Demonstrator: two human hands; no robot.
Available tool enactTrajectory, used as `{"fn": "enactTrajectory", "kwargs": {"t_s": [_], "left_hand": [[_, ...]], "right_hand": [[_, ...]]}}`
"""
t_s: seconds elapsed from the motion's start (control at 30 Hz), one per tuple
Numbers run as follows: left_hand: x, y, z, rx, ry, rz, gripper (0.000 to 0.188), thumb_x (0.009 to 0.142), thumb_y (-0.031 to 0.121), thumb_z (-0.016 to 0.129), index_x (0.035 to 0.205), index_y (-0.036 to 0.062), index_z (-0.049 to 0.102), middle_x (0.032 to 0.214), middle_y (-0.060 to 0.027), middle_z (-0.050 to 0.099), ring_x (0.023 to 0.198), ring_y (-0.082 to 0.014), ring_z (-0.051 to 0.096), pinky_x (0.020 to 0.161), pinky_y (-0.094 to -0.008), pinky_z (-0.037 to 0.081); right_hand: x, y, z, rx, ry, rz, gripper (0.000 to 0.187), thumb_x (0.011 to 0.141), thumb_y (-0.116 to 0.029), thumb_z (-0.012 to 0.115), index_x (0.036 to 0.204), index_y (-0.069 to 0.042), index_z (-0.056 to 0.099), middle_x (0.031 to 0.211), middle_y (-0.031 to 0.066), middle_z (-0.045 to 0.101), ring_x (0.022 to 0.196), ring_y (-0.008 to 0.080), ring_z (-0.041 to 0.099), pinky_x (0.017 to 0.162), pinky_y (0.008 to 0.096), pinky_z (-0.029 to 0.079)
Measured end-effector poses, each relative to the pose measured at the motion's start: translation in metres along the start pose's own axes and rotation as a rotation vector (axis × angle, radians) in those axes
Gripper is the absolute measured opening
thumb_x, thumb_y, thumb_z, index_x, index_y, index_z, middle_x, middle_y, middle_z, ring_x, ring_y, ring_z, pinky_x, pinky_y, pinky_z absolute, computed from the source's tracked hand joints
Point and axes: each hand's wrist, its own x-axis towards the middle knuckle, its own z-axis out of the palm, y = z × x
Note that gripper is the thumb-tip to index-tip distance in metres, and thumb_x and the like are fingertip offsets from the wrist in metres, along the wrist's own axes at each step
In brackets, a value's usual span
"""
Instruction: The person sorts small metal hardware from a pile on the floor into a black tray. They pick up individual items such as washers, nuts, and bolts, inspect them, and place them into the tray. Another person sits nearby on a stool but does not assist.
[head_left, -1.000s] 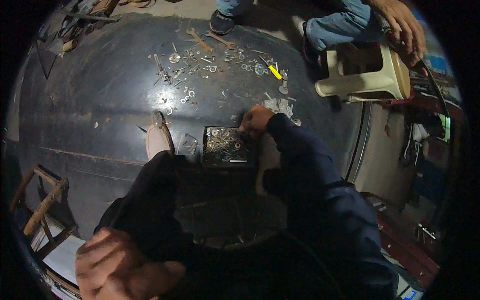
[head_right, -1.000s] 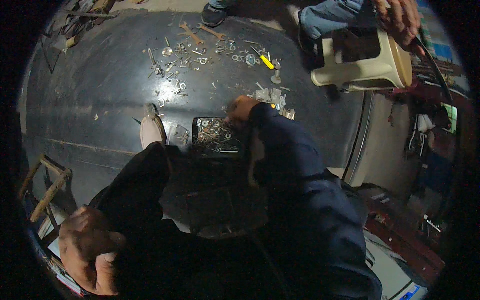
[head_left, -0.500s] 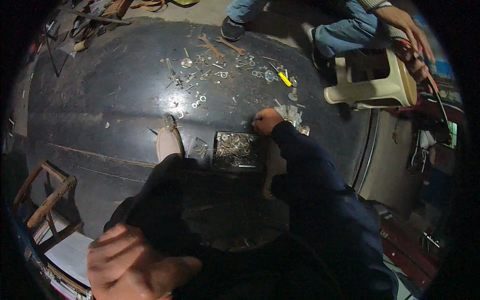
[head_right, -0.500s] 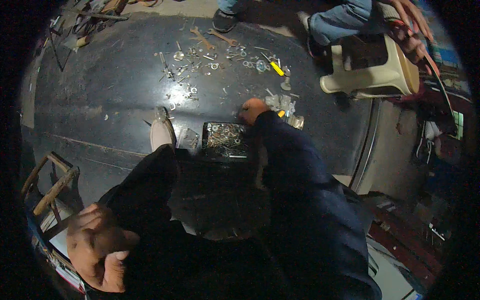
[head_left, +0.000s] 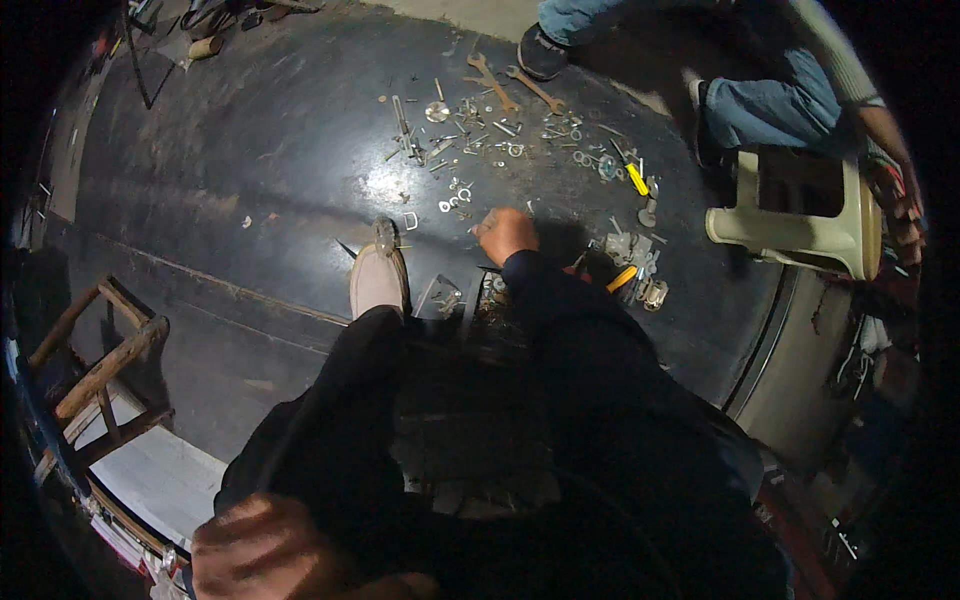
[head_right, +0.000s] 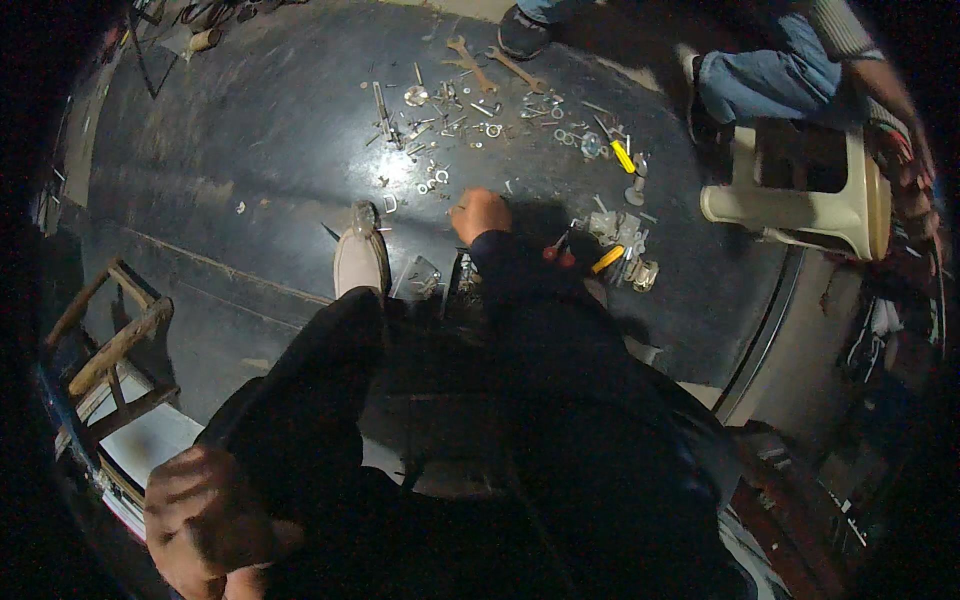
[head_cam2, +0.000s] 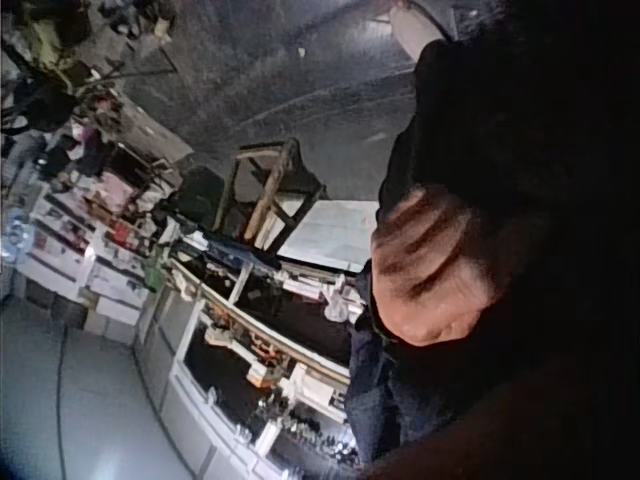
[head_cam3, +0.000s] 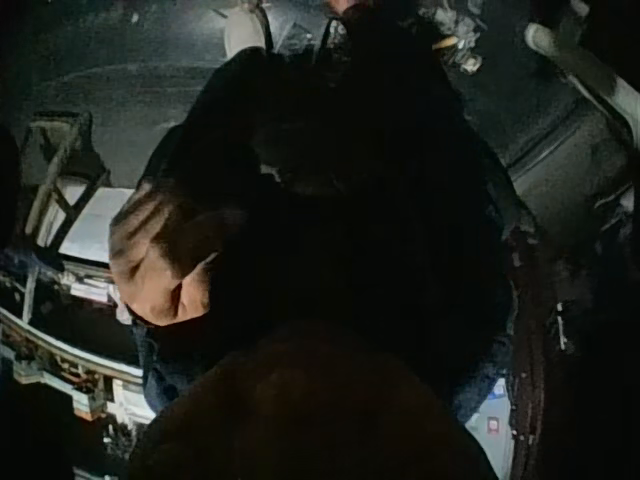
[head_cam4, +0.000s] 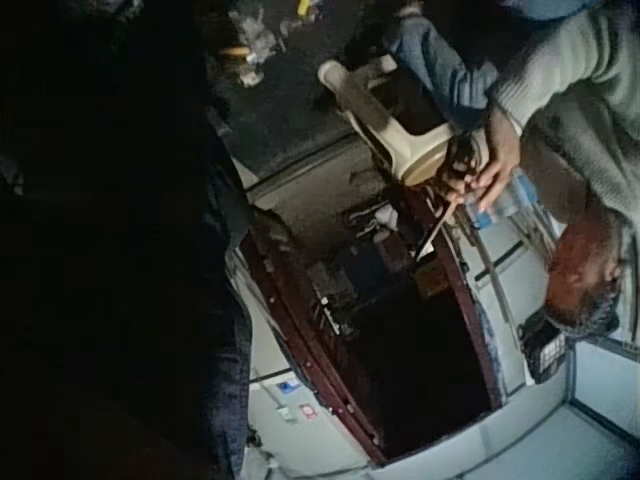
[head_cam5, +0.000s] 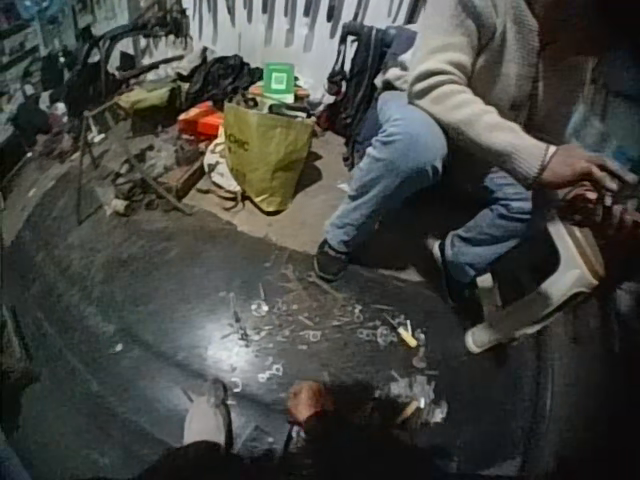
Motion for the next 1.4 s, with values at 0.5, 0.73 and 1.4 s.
{"fn": "enactTrajectory", "kwargs": {"t_s": [0.5,0.73,1.4], "left_hand": [[0.004,-0.009,-0.008,-0.096,-0.059,-0.046,0.018,0.092,0.013,0.057,0.089,-0.0006,0.068,0.077,-0.0135,0.068,0.065,-0.0300,0.065,0.059,-0.0362,0.051],[0.015,-0.008,0.001,-0.077,-0.003,-0.035,0.019,0.093,0.013,0.057,0.090,-0.0025,0.069,0.080,-0.0164,0.071,0.065,-0.0331,0.066,0.061,-0.0394,0.052],[0.010,0.021,0.010,-0.051,-0.014,0.015,0.017,0.095,0.013,0.055,0.092,-0.0019,0.064,0.080,-0.0168,0.069,0.061,-0.0318,0.061,0.059,-0.0401,0.048]], "right_hand": [[0.005,-0.005,0.021,0.024,0.105,0.042,0.020,0.077,-0.023,0.074,0.085,-0.007,0.068,0.084,0.0176,0.070,0.085,0.0385,0.067,0.076,0.0465,0.052],[0.013,-0.001,0.028,0.059,0.198,-0.112,0.014,0.078,-0.015,0.070,0.086,-0.005,0.064,0.086,0.0202,0.067,0.083,0.0413,0.064,0.075,0.0485,0.051],[-0.015,0.015,-0.083,0.573,-0.893,0.077,0.017,0.078,-0.017,0.069,0.078,0.000,0.070,0.064,0.0066,0.064,0.060,0.0152,0.064,0.053,0.0310,0.050]]}}
